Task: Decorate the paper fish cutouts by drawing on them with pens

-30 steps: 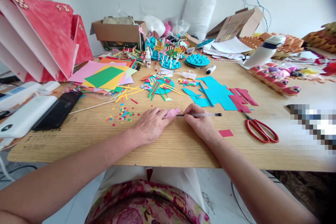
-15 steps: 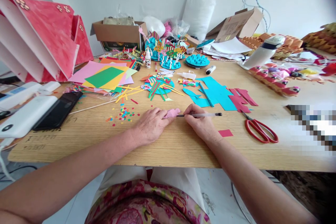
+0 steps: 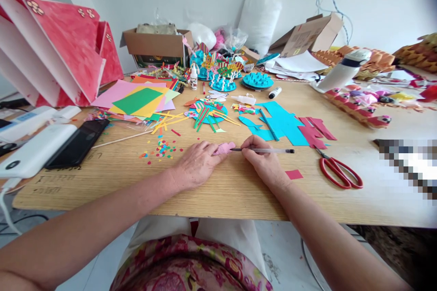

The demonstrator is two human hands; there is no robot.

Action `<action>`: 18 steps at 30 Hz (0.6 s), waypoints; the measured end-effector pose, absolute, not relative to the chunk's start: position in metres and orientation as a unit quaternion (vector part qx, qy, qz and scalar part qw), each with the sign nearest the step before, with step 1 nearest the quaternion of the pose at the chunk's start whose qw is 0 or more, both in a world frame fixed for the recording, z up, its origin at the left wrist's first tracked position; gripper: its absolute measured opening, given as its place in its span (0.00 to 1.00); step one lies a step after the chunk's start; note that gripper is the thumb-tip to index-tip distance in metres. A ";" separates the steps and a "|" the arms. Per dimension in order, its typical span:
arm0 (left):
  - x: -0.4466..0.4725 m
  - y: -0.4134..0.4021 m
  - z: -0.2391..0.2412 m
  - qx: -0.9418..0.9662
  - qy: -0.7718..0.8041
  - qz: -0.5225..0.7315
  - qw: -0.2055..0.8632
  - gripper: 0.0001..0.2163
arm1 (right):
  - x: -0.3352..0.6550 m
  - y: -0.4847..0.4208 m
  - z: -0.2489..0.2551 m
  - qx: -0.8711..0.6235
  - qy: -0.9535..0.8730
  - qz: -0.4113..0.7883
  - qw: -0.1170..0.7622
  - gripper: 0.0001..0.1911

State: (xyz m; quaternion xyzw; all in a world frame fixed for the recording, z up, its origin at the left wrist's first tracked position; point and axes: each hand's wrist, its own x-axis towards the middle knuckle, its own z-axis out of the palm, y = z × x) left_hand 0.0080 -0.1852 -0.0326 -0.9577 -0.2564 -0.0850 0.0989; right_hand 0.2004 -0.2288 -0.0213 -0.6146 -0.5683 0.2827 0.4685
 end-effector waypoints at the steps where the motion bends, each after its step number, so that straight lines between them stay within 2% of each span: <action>1: 0.008 -0.185 -0.033 -0.957 -0.258 -0.087 0.098 0.18 | 0.200 -0.229 -0.021 -0.613 -0.571 0.283 0.468 0.01; 18: 0.008 -0.186 -0.033 -0.959 -0.261 -0.082 0.072 0.23 | 0.195 -0.230 -0.021 -0.599 -0.591 0.303 0.447 0.01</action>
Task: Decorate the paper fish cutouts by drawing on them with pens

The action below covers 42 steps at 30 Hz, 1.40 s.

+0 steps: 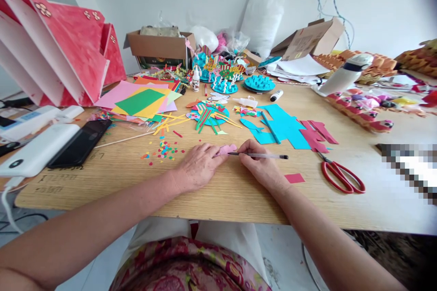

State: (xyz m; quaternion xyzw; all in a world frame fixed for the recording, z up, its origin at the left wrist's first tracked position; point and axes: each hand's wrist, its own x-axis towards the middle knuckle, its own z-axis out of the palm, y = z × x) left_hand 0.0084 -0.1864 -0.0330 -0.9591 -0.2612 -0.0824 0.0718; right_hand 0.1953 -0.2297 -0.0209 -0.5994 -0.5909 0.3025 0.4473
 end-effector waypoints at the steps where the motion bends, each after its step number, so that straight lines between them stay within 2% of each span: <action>1: 0.009 -0.187 -0.033 -0.959 -0.261 -0.083 0.071 0.23 | 0.195 -0.230 -0.021 -0.599 -0.592 0.303 0.447 0.01; 19: 0.009 -0.187 -0.028 -0.962 -0.253 -0.076 0.069 0.18 | 0.195 -0.228 -0.023 -0.597 -0.602 0.296 0.440 0.01; 42: 0.007 -0.186 -0.031 -0.963 -0.246 -0.083 0.071 0.18 | 0.196 -0.229 -0.024 -0.598 -0.600 0.283 0.449 0.01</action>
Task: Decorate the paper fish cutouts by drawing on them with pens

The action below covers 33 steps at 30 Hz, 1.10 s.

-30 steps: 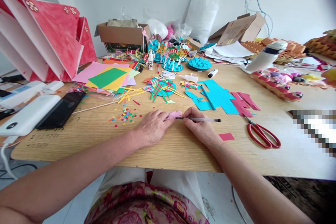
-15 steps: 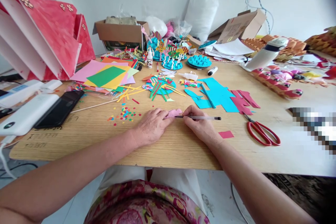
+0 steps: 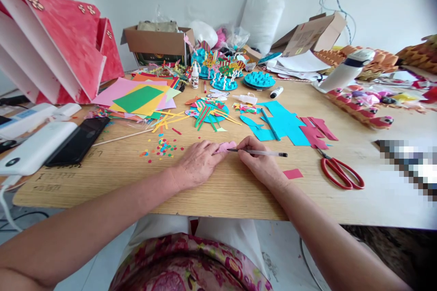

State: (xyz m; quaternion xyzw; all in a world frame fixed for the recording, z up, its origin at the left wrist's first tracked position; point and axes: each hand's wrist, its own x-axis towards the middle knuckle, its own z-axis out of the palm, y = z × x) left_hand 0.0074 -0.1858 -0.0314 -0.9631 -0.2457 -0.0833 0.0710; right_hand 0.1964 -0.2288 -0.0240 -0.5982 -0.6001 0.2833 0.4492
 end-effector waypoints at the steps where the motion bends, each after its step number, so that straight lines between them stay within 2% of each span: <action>1: 0.008 -0.186 -0.032 -0.963 -0.247 -0.083 0.070 0.18 | 0.196 -0.229 -0.025 -0.597 -0.602 0.283 0.448 0.01; 27: 0.008 -0.186 -0.032 -0.960 -0.255 -0.083 0.075 0.21 | 0.197 -0.228 -0.023 -0.600 -0.597 0.285 0.450 0.01; 33: 0.009 -0.187 -0.030 -0.960 -0.256 -0.084 0.078 0.19 | 0.196 -0.228 -0.022 -0.598 -0.599 0.284 0.451 0.00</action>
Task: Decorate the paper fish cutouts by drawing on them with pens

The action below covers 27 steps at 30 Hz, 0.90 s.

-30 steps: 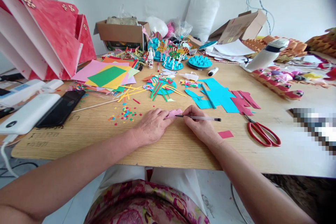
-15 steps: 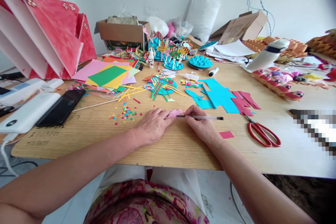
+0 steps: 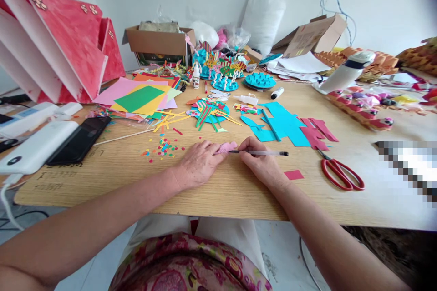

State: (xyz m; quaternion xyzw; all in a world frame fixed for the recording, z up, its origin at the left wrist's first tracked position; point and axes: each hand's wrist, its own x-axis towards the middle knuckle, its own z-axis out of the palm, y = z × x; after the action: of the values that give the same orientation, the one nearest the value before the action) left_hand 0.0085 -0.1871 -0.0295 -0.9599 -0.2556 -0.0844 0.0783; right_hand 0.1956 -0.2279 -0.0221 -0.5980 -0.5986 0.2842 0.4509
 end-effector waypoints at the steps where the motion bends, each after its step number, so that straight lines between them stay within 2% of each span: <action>1: 0.009 -0.187 -0.030 -0.960 -0.256 -0.087 0.079 0.18 | 0.196 -0.228 -0.022 -0.598 -0.598 0.284 0.451 0.01; 27: 0.008 -0.185 -0.035 -0.960 -0.249 -0.097 0.090 0.21 | 0.198 -0.227 -0.023 -0.605 -0.578 0.282 0.468 0.01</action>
State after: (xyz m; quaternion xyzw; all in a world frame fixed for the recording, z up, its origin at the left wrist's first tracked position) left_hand 0.0081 -0.1855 -0.0353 -0.9595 -0.2485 -0.0965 0.0905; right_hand 0.1978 -0.2271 -0.0227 -0.6054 -0.5783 0.2822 0.4684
